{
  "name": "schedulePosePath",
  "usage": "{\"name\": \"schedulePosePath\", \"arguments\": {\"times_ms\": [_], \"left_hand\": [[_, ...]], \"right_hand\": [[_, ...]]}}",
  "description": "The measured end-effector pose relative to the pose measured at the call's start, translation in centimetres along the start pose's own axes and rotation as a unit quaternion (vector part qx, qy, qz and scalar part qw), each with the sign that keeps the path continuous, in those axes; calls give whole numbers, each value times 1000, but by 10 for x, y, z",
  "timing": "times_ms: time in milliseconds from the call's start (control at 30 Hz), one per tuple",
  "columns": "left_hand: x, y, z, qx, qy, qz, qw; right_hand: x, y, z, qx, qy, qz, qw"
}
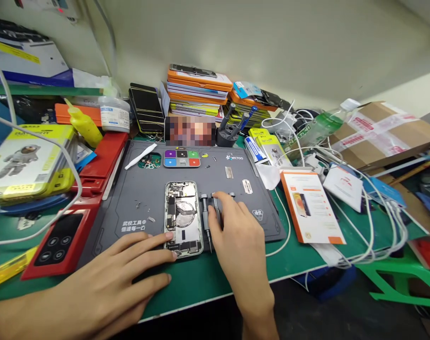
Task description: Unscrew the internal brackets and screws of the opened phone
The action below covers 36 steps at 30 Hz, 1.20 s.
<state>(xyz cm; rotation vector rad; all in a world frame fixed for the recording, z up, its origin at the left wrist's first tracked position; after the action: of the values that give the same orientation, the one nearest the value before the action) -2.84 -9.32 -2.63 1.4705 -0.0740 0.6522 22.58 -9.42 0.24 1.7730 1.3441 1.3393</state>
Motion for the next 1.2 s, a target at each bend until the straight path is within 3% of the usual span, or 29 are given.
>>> {"name": "schedulePosePath", "arguments": {"times_ms": [167, 333, 433, 500, 633, 833, 967, 1200], "left_hand": [[2, 0, 0, 25, -1, 4, 1000], [3, -2, -1, 33, -1, 24, 999], [3, -1, 0, 33, 0, 26, 999], [3, 0, 0, 32, 1, 27, 999], [5, 2, -1, 29, 1, 29, 999], [5, 1, -1, 30, 1, 32, 999], [4, 3, 0, 34, 1, 32, 999], [4, 2, -2, 47, -3, 20, 999]], "right_hand": [[1, -3, 1, 8, 35, 0, 999], [-4, 9, 21, -73, -31, 94, 992], [-5, 12, 29, -93, -64, 47, 992], [-4, 11, 29, -74, -68, 30, 994], [-2, 10, 18, -20, -58, 69, 996], [-7, 6, 4, 103, -50, 181, 977], [-10, -3, 3, 174, -61, 180, 966], [-12, -9, 0, 187, -61, 192, 961]]}}
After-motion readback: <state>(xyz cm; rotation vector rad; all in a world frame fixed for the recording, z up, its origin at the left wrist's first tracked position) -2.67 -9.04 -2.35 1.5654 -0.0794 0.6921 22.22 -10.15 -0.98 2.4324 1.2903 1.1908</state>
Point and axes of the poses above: each hand's wrist, its own x-axis towards the middle knuckle, its own y-axis out of the back of the hand, z = x × y, the point moved 1 cm from there along x, towards the middle knuckle, and after that the axes turned 14 degrees about x, right-handed, at the moved point
